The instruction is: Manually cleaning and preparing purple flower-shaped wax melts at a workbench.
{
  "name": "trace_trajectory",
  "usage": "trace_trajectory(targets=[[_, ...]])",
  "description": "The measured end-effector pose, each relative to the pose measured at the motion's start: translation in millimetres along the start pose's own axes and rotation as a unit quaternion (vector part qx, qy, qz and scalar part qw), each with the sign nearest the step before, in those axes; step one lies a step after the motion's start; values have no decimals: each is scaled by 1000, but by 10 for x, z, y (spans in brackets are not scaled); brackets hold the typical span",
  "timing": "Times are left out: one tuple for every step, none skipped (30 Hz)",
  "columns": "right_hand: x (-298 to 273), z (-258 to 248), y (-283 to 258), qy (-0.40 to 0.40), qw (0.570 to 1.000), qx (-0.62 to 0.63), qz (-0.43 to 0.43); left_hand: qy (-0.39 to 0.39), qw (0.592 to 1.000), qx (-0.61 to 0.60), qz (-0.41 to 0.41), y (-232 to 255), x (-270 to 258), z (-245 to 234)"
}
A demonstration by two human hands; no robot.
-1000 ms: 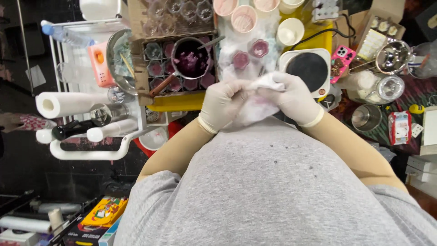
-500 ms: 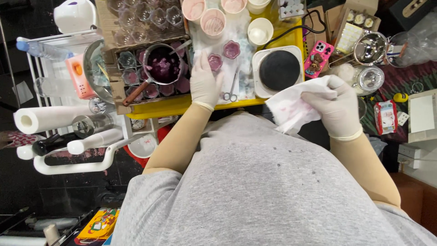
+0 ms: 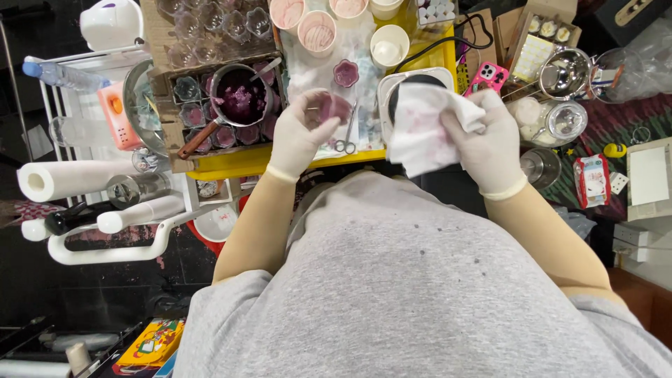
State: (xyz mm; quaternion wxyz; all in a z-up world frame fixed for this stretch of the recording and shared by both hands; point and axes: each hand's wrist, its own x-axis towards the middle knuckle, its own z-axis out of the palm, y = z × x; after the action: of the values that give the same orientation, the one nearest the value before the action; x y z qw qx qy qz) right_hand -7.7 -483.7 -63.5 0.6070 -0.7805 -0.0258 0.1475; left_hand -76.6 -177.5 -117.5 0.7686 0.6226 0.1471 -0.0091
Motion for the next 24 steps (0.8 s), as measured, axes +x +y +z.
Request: trace_trajectory(targets=[[18, 81, -29, -2, 1000, 1, 0, 2, 1000, 1, 0, 140, -93, 25], [52, 166, -64, -1, 999, 11, -30, -37, 999, -18, -11, 286, -173, 46], [84, 255, -101, 0, 998, 21, -60, -75, 996, -37, -22, 432, -254, 65], [96, 363, -176, -2, 998, 22, -61, -73, 996, -36, -22, 489, -299, 78], [108, 474, -250, -16, 994, 69, -80, -87, 996, -36, -7, 545, -343, 88], [112, 582, -324, -28, 988, 115, -98, -102, 994, -36, 6, 599, -389, 100], [107, 662, -301, -29, 988, 116, -97, -101, 994, -36, 6, 648, -410, 119], [109, 744, -283, -63, 981, 143, -118, -82, 996, -4, 21, 702, -421, 135], [113, 827, -268, -96, 971, 170, -140, -63, 997, 29, 36, 759, -430, 150], [87, 887, -298, -95, 971, 170, -141, -63, 997, 30, 37, 694, -405, 127], [63, 948, -330, -153, 959, 148, -187, -39, 998, 29, 38, 632, -376, 102], [39, 1009, -361, -211, 942, 124, -231, -15, 999, 28, 38, 566, -351, 77], [44, 1023, -437, -211, 942, 124, -232, -15, 999, 28, 39, 621, -343, 68], [39, 1037, -510, -246, 920, 71, -296, -20, 999, 8, 28, 673, -344, 60], [34, 1049, -581, -278, 891, 18, -358, -25, 999, -12, 17, 723, -343, 52], [27, 1078, -571, -277, 892, 18, -358, -26, 999, -12, 17, 654, -332, -6], [22, 1105, -561, -267, 880, -17, -392, -43, 999, -11, 6, 585, -318, -64], [14, 1129, -550, -256, 867, -51, -424, -60, 998, -11, -5, 515, -306, -117], [-24, 1163, -485, -255, 868, -52, -424, -61, 998, -11, -6, 560, -324, -97], [-58, 1198, -421, -247, 908, -42, -337, -64, 998, -4, -1, 605, -340, -78], [-91, 1233, -354, -237, 939, -31, -247, -66, 998, 3, 4, 649, -357, -59], [-97, 1263, -353, -237, 939, -31, -246, -67, 998, 3, 2, 633, -349, -53], [-104, 1292, -351, -222, 952, -11, -211, -69, 998, -9, -7, 616, -342, -47], [-97, 1322, -352, -205, 963, 9, -178, -73, 997, -20, -14, 604, -320, -42]])
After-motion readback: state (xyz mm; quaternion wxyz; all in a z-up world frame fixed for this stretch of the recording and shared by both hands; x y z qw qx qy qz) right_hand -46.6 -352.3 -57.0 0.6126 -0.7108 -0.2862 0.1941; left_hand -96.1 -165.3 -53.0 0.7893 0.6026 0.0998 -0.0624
